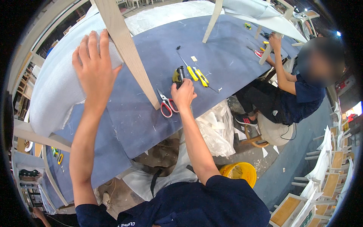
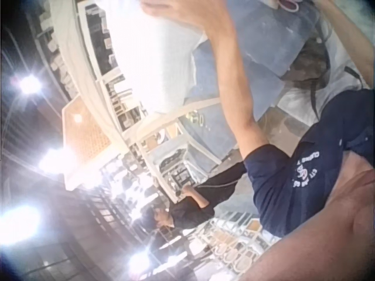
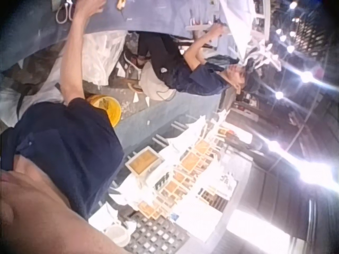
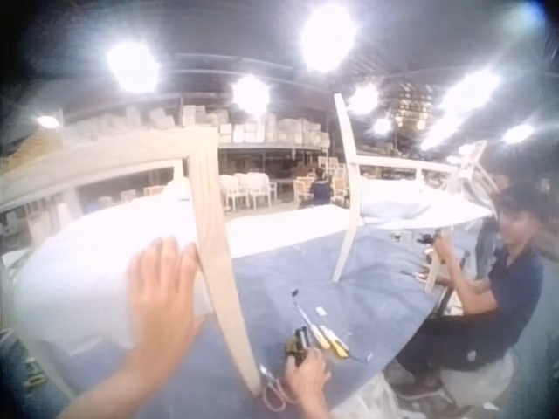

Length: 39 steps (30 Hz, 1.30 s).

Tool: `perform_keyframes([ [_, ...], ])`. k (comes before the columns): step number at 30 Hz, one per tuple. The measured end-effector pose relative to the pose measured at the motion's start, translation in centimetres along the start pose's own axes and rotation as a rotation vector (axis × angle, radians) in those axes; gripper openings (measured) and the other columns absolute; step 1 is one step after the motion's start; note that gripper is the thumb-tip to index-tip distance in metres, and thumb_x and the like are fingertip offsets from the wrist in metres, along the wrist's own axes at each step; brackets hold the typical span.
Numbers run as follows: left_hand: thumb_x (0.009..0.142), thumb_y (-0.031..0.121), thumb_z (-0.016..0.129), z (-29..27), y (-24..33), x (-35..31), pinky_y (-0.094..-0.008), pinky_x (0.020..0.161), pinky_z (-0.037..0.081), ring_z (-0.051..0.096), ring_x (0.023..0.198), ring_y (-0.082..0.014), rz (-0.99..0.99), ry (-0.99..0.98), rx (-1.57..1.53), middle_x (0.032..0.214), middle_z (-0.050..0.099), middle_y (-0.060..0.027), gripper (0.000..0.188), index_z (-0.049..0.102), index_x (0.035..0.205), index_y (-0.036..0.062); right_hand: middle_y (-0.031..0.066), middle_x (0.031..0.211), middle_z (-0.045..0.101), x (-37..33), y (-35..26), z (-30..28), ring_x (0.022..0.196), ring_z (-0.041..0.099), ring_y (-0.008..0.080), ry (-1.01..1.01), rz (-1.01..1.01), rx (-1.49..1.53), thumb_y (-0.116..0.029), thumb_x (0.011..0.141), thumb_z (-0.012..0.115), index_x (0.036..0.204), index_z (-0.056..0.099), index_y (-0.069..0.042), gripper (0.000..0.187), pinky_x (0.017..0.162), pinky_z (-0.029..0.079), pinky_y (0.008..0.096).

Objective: The person staples white fabric onto a wooden chair frame using a pneumatic staple gun. They repeatedly pull, fold, and trim the fabric with a utility knife while securing it to the chair legs and seat. The person works on one chair at a time in a workshop setting.

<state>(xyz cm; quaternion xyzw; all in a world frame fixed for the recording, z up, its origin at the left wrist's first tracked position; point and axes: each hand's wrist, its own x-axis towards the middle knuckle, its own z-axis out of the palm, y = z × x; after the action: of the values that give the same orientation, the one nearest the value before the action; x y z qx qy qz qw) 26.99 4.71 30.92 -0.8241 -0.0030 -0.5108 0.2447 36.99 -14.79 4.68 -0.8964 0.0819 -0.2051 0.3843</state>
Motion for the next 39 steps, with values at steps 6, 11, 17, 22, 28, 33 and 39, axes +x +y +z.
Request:
perform_keyframes([
  [6, 0.051, 0.043, 0.099, 0.0, 0.0, -0.1, -0.0468, 0.112, 0.038, 0.053, 0.134, -0.0283, -0.001, -0.015, 0.004, 0.142, 0.058, -0.0089, 0.108, 0.054, 0.145, 0.0157, 0.0095, 0.097, 0.075, 2.4, 0.0, -0.3, 0.097, 0.07, 0.0333, -0.04, 0.154, 0.072, -0.03, 0.089, 0.076, 0.096, 0.075, -0.01, 0.022, 0.094, 0.041, 0.0524],
  [11, 0.051, 0.042, 0.099, -0.5, 0.0, 0.3, -0.0471, 0.113, 0.037, 0.052, 0.135, -0.0291, 0.002, -0.038, -0.019, 0.143, 0.057, -0.0102, 0.109, 0.053, 0.146, 0.0144, 0.0137, 0.097, 0.076, 2.9, 0.3, 0.1, 0.096, 0.071, 0.0351, 0.006, 0.224, 0.136, -0.03, 0.089, 0.076, 0.095, 0.075, -0.009, 0.021, 0.09, 0.047, 0.0516],
  [17, 0.052, 0.042, 0.099, -0.5, -0.1, 0.4, -0.0482, 0.114, 0.037, 0.052, 0.135, -0.0299, -0.001, -0.051, -0.016, 0.142, 0.058, -0.0113, 0.108, 0.053, 0.145, 0.0137, 0.0183, 0.098, 0.077, 3.1, 0.9, 1.2, 0.095, 0.072, 0.0393, 0.108, 0.204, 0.267, -0.029, 0.09, 0.075, 0.095, 0.074, -0.007, 0.023, 0.088, 0.053, 0.0477],
  [22, 0.051, 0.043, 0.099, -0.6, 0.0, 0.4, -0.0485, 0.113, 0.038, 0.054, 0.132, -0.0307, 0.009, -0.04, -0.024, 0.139, 0.059, -0.0117, 0.105, 0.054, 0.142, 0.0143, 0.0165, 0.095, 0.076, 3.6, 1.0, 1.2, 0.095, 0.071, 0.0383, 0.117, 0.158, 0.207, -0.025, 0.089, 0.075, 0.093, 0.072, -0.006, 0.02, 0.087, 0.053, 0.0481],
  [28, 0.053, 0.042, 0.099, -0.6, 0.0, 0.1, -0.0478, 0.116, 0.036, 0.05, 0.138, -0.0296, -0.017, -0.075, -0.03, 0.146, 0.055, -0.0106, 0.109, 0.052, 0.148, 0.0139, 0.0155, 0.098, 0.073, 3.5, 1.4, 1.5, 0.096, 0.069, 0.0371, 0.168, 0.1, 0.163, -0.022, 0.091, 0.073, 0.092, 0.071, -0.005, 0.017, 0.087, 0.053, 0.0492],
  [33, 0.053, 0.042, 0.099, -0.5, 0.2, 0.2, -0.0476, 0.116, 0.036, 0.05, 0.138, -0.0288, -0.012, -0.074, -0.015, 0.145, 0.056, -0.0095, 0.11, 0.052, 0.148, 0.0149, 0.017, 0.107, 0.074, 3.0, 1.3, 1.0, 0.102, 0.07, 0.0377, 0.127, 0.082, 0.187, -0.021, 0.093, 0.07, 0.101, 0.073, -0.003, 0.02, 0.09, 0.053, 0.049],
  [39, 0.053, 0.043, 0.099, -0.2, 0.3, 0.2, -0.0474, 0.115, 0.036, 0.05, 0.138, -0.0279, -0.018, -0.048, -0.015, 0.145, 0.056, -0.0085, 0.11, 0.052, 0.148, 0.0158, 0.0226, 0.128, 0.07, 0.9, 2.9, -2.2, 0.119, 0.065, 0.041, -0.187, -0.066, 0.191, -0.024, 0.089, 0.073, 0.146, 0.055, -0.006, 0.062, 0.101, 0.051, 0.048],
])
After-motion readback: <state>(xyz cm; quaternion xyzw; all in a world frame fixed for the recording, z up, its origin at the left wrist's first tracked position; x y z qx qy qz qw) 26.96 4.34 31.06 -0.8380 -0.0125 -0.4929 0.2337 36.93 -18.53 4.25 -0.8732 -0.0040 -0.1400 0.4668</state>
